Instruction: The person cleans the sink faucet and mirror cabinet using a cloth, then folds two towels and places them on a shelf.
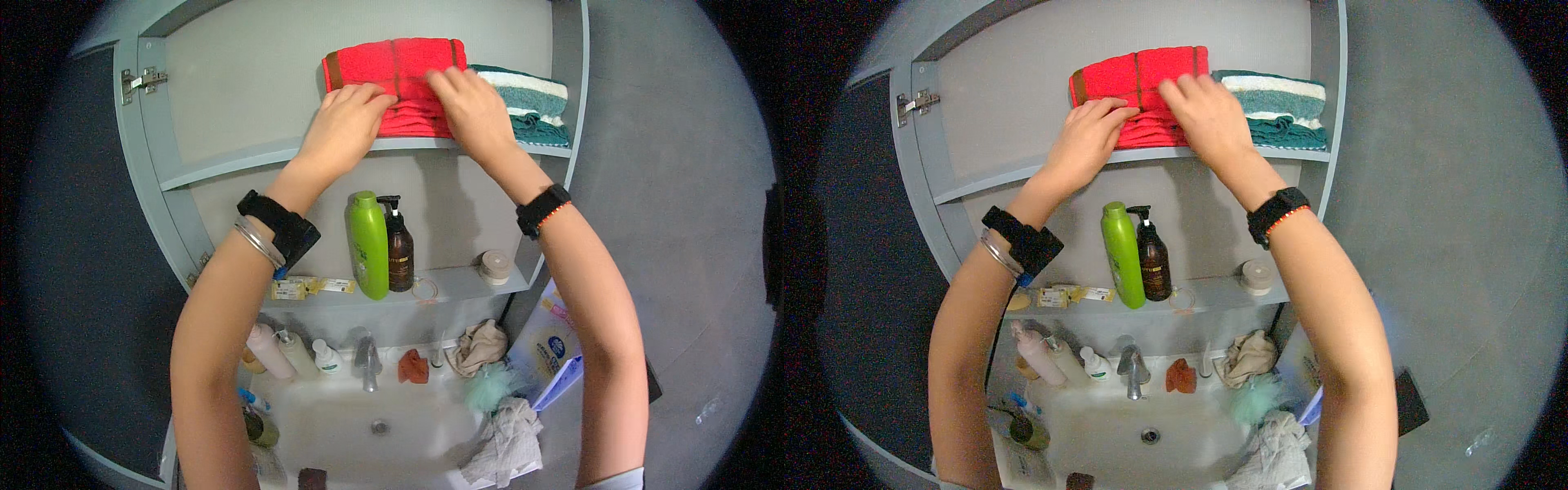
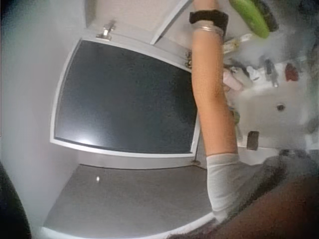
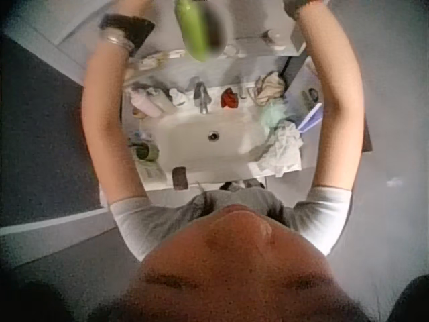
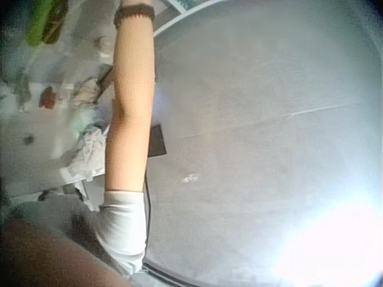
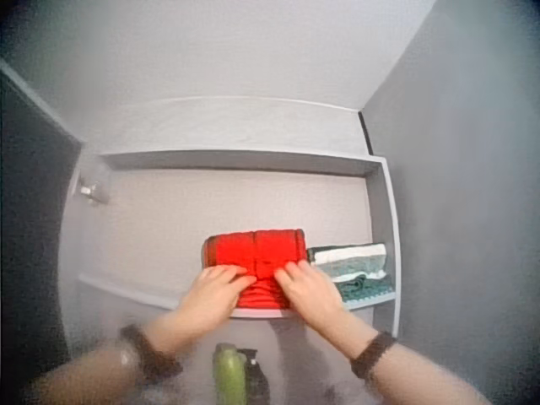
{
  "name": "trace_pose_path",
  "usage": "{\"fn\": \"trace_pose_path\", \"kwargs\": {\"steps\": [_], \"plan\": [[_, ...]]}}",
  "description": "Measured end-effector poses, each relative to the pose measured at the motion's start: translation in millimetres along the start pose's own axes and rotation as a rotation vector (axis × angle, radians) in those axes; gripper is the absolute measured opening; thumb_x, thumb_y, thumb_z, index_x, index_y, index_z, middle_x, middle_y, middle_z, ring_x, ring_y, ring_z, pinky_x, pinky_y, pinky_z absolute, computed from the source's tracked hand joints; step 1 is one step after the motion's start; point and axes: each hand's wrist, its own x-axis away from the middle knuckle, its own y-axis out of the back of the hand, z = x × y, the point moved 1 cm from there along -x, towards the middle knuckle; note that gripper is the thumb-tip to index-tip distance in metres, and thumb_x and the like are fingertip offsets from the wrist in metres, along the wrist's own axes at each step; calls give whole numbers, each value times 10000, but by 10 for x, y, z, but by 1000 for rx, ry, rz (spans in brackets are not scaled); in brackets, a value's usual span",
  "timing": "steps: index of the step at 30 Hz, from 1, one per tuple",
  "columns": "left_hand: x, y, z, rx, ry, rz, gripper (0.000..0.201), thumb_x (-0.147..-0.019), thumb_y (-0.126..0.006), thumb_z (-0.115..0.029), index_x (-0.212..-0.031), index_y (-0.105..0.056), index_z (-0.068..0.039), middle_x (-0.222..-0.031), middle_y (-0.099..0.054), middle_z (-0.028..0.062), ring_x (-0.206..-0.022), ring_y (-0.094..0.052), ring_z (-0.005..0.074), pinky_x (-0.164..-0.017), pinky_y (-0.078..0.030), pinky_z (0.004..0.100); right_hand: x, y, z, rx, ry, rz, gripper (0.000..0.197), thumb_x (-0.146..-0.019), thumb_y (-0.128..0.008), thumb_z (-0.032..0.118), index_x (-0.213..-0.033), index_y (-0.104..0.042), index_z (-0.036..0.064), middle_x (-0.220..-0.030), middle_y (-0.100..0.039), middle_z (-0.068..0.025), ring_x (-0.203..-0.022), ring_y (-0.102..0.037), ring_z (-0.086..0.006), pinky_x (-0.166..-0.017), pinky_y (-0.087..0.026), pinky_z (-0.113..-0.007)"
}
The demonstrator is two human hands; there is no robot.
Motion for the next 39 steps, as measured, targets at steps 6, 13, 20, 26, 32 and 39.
{"fn": "trace_pose_path", "kwargs": {"steps": [6,13,20,26,32,39], "plan": [[9,93,-205,-143,43,236,307,-840,-471,-162,-1124,-533,-61,-1034,-535,125,-1006,-494,283,-878,-389,382,170,107,159,-195,-224,272,276,-824,-489,300,-844,-590,45,-803,-600,-143,-822,-589,-290,-732,-485,-366],[32,-38,-177,67,113,124,403,-864,-441,-326,-1128,-528,-34,-1013,-543,138,-942,-526,296,-817,-422,412,213,60,205,-208,-298,405,535,-853,-401,462,-1049,-557,-10,-950,-593,-195,-932,-567,-314,-851,-426,-409],[89,-92,-203,-95,55,79,425,-882,-446,-314,-1188,-484,-22,-1073,-503,179,-1011,-482,322,-873,-393,412,263,-8,295,-87,-292,324,497,-852,-438,422,-1086,-538,-5,-1014,-558,-157,-994,-519,-279,-869,-390,-373],[198,-5,-243,-55,40,160,469,-875,-467,-307,-1254,-410,-37,-1103,-493,188,-1027,-475,329,-890,-388,408,318,151,311,-48,-176,387,468,-823,-511,362,-1125,-510,4,-962,-527,-124,-976,-501,-260,-842,-388,-337],[193,-14,-140,18,54,198,466,-880,-457,-317,-1258,-405,-49,-1150,-472,206,-1064,-459,350,-910,-379,408,281,91,319,-77,-221,396,495,-803,-532,375,-1129,-496,4,-966,-531,-127,-954,-518,-265,-839,-411,-362],[108,91,-269,-200,-24,140,481,-858,-471,-364,-1217,-452,-45,-1255,-404,184,-1194,-357,307,-987,-283,461,260,131,328,11,-155,348,524,-791,-537,401,-1082,-530,-35,-1103,-506,-158,-977,-511,-277,-854,-405,-367]]}}
